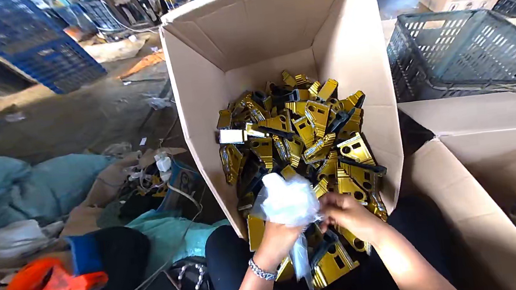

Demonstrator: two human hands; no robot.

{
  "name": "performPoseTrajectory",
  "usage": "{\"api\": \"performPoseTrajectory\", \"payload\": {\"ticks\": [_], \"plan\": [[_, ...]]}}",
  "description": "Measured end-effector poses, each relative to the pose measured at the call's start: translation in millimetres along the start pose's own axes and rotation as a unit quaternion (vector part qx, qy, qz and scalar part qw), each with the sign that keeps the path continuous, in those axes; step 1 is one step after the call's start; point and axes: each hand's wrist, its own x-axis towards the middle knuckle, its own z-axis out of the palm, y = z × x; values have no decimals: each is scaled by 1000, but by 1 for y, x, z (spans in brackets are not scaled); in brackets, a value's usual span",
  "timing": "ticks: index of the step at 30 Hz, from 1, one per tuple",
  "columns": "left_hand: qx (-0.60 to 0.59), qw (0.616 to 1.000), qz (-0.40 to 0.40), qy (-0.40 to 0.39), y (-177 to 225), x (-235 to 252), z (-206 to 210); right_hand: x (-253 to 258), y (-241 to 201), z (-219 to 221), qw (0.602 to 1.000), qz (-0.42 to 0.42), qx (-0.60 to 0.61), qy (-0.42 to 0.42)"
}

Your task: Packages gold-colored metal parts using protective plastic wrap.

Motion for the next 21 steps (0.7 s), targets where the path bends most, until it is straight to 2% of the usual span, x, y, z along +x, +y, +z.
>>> {"api": "performPoseTrajectory", "payload": {"ticks": [2,4,6,7,11,12,14,15,18,19,21], "plan": [[60,995,79,-25,-4,-3,5,10,0,4,996,22,26,79],[68,992,107,-19,-10,3,7,12,-4,4,996,14,57,63],[42,994,99,-5,-11,6,6,9,-4,4,998,-2,59,30],[20,996,82,5,-9,6,7,9,-4,5,998,-12,48,44],[-39,998,18,38,-1,0,18,16,-1,19,983,-52,-29,175],[-42,998,11,43,-2,-4,19,13,0,19,986,-55,-16,158],[-38,997,23,60,-4,-5,12,5,1,8,997,-44,40,44],[-25,997,38,64,-6,-5,6,2,1,4,998,-31,54,14],[45,995,93,-6,-8,-11,2,4,3,12,998,-4,7,70],[46,995,90,-25,-8,-14,6,4,4,17,996,-11,2,83],[4,999,47,-13,-7,-12,10,3,2,19,998,-25,33,39]]}}
